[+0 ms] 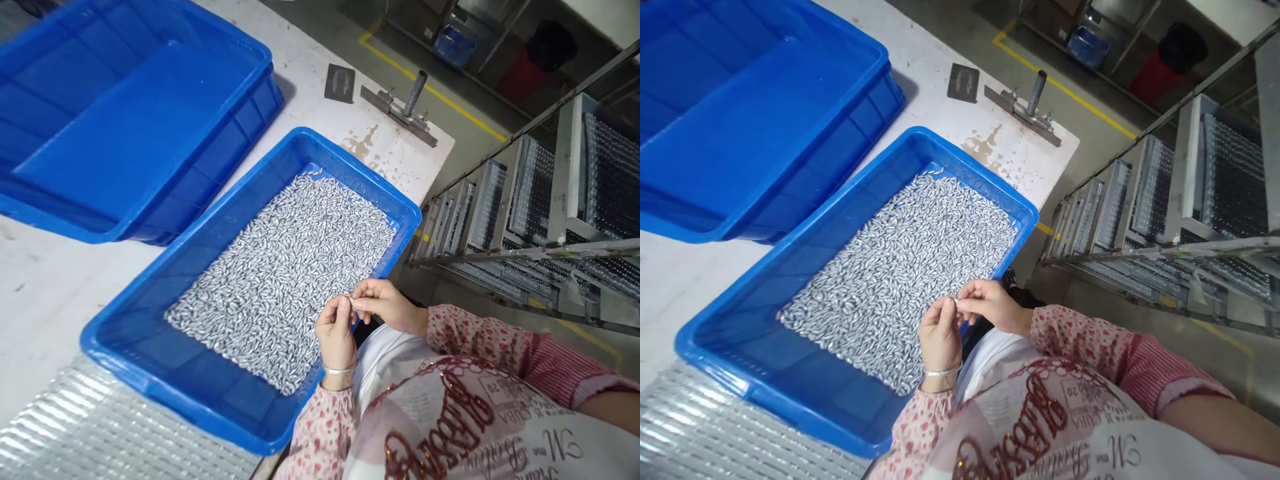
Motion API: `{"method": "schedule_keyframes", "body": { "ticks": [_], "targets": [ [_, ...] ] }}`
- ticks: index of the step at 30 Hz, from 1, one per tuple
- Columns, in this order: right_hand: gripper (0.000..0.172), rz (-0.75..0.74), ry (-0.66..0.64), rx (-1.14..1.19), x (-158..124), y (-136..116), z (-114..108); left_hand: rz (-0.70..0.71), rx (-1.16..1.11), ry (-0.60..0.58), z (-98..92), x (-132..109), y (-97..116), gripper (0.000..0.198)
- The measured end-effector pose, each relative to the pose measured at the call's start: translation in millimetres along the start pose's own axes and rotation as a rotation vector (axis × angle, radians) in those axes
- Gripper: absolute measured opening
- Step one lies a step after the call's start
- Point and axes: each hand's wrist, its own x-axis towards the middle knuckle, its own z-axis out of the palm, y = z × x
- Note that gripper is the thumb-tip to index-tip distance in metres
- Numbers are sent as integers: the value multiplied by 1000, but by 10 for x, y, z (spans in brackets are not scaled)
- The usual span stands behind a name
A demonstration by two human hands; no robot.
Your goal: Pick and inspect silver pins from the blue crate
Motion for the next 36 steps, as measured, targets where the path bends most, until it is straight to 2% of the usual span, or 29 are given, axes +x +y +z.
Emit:
{"method": "schedule_keyframes", "body": {
  "ticks": [4, 8, 11, 18, 22, 27, 30, 33, 36],
  "targets": [
    [30, 82, 9, 124, -19, -11, 24, 4, 31, -64, -55, -43, 3, 25],
    [28, 59, 23, 124, -25, -15, 27, -8, 152, -40, -112, -66, 6, 27],
    [28, 8, 26, 74, -29, -25, 33, 56, 280, -19, -130, -66, 46, 25],
    [26, -78, 54, -143, -50, -62, 26, 326, 518, -60, -134, -46, 173, 15],
    [21, -171, 80, -349, -64, -50, -10, 407, 608, -91, -174, -42, 195, 13],
    [11, -407, 100, -696, -103, -124, -44, 451, 707, -108, -181, -44, 234, 12],
    [11, -503, 97, -831, -113, -173, -59, 459, 734, -107, -173, -44, 232, 11],
    [12, -539, 79, -873, -115, -192, -68, 432, 720, -111, -172, -44, 202, 11],
    [12, -501, 62, -841, -120, -189, -72, 384, 676, -99, -164, -47, 179, 12]
  ]
}}
